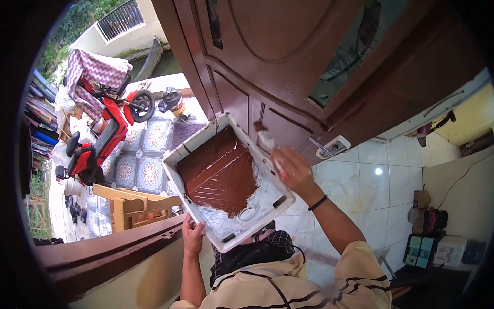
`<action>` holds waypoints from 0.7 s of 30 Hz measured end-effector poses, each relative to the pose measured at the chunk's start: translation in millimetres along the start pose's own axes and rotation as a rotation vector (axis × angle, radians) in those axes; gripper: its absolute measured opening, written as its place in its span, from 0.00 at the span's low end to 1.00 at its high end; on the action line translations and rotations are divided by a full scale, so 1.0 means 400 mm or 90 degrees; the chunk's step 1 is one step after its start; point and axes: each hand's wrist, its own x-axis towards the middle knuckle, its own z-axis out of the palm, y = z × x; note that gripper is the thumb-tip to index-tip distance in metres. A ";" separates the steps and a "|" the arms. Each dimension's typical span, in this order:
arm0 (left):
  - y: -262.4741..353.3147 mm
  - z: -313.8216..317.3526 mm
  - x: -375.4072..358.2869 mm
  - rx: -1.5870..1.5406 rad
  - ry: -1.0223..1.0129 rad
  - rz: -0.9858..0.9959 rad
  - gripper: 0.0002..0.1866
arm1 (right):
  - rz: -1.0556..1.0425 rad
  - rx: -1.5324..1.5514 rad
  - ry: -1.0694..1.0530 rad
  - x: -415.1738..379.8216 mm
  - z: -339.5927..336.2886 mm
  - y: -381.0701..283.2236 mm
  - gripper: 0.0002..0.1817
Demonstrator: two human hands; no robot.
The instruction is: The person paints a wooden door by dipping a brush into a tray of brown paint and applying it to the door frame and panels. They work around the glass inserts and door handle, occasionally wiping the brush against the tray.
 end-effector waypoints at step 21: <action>-0.035 -0.024 0.004 -0.025 0.065 -0.037 0.21 | 0.228 -0.142 0.097 -0.090 0.120 0.197 0.09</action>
